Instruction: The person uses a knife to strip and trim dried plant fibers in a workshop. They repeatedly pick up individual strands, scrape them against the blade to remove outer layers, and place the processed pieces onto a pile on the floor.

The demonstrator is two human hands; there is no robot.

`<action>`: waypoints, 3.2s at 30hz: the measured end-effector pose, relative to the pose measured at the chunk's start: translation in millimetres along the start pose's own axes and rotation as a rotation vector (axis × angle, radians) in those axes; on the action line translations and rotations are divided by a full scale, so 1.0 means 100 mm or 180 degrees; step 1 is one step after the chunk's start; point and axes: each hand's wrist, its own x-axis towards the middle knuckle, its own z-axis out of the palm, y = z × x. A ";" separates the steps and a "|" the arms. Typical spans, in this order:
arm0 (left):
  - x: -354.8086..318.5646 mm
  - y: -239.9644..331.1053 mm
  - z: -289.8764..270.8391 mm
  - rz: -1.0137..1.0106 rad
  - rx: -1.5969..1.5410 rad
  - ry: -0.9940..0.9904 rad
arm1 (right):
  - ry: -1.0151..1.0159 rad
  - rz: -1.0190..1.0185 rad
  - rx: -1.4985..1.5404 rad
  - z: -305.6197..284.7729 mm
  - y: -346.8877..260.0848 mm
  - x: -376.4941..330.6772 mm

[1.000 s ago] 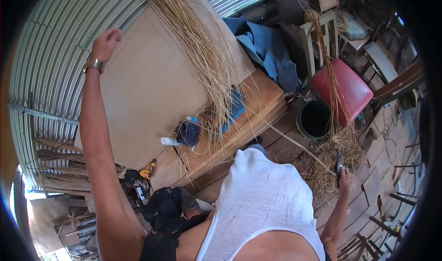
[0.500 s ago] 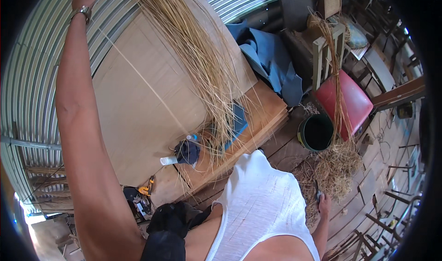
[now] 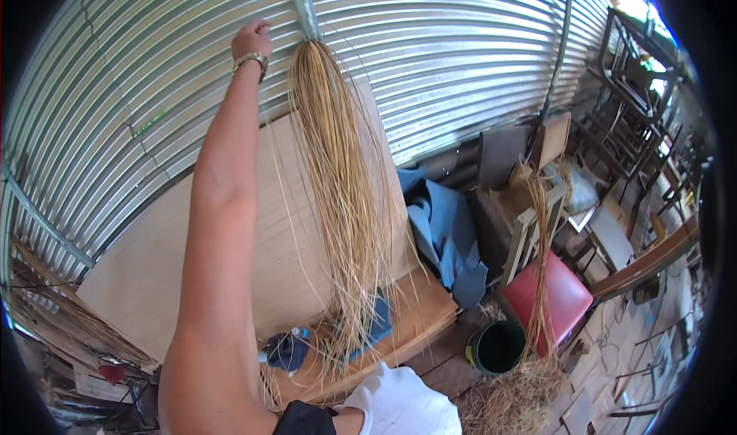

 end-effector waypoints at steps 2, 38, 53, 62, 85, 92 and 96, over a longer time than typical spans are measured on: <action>0.01 0.14 0.19 -0.0043 -0.0124 -0.0201 | -0.0215 -0.0270 0.0221 0.19 -0.66 0.02; -0.22 -0.10 1.42 -0.1259 -0.0554 -0.0997 | -0.0667 0.0184 -0.0145 0.60 -1.60 -0.19; 0.06 -1.31 2.89 0.0549 -0.0303 -0.0739 | 0.1252 0.1318 -0.1020 0.03 1.18 -1.84; 0.90 -1.77 3.11 0.0262 0.0278 -0.0915 | 0.1409 0.1385 -0.0048 0.33 1.18 -1.51; -8.61 3.15 -2.39 0.3070 -0.2854 -0.7575 | 0.0371 0.0505 0.2199 -0.69 0.86 -1.92; -9.13 3.12 -2.71 0.3550 -0.3403 -0.7214 | 0.0137 0.0589 0.2855 -0.56 1.48 -2.40; -9.31 3.20 -2.91 0.3639 -0.3282 -0.7177 | -0.0098 0.0534 0.2939 -0.44 1.81 -2.39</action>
